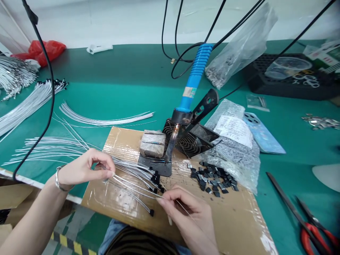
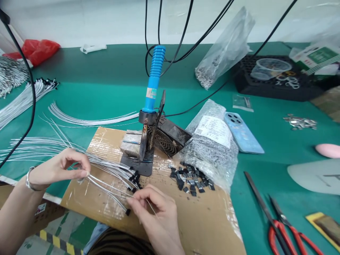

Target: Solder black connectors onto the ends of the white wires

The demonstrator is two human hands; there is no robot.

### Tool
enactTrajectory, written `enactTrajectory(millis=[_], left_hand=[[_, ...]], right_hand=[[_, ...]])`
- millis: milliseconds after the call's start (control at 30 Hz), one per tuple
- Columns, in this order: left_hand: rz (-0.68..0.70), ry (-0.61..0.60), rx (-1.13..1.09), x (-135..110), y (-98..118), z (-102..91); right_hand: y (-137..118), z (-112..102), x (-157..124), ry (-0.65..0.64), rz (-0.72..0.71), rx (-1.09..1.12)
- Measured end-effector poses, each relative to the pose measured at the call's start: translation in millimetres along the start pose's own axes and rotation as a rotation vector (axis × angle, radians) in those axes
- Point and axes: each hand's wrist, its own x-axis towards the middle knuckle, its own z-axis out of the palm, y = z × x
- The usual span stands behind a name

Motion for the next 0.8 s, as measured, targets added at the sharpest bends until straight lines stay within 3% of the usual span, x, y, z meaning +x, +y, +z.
enactTrajectory(millis=[300, 400, 600, 800], left_hand=[[-0.002, -0.04, 0.153, 2, 7, 6.4], [0.036, 0.083, 0.259, 3, 21, 32.2], [0.25, 0.114, 0.291, 14, 41, 104.4], [0.037, 0.189, 0.125, 24, 39, 123.7]], right_hand=[[1, 3, -4, 0.08, -0.094, -0.046], [2, 5, -6, 0.081, -0.156, -0.094], [7, 2, -9, 0.087, -0.214, -0.135], [10, 2, -10, 0.106, -0.125, -0.099]])
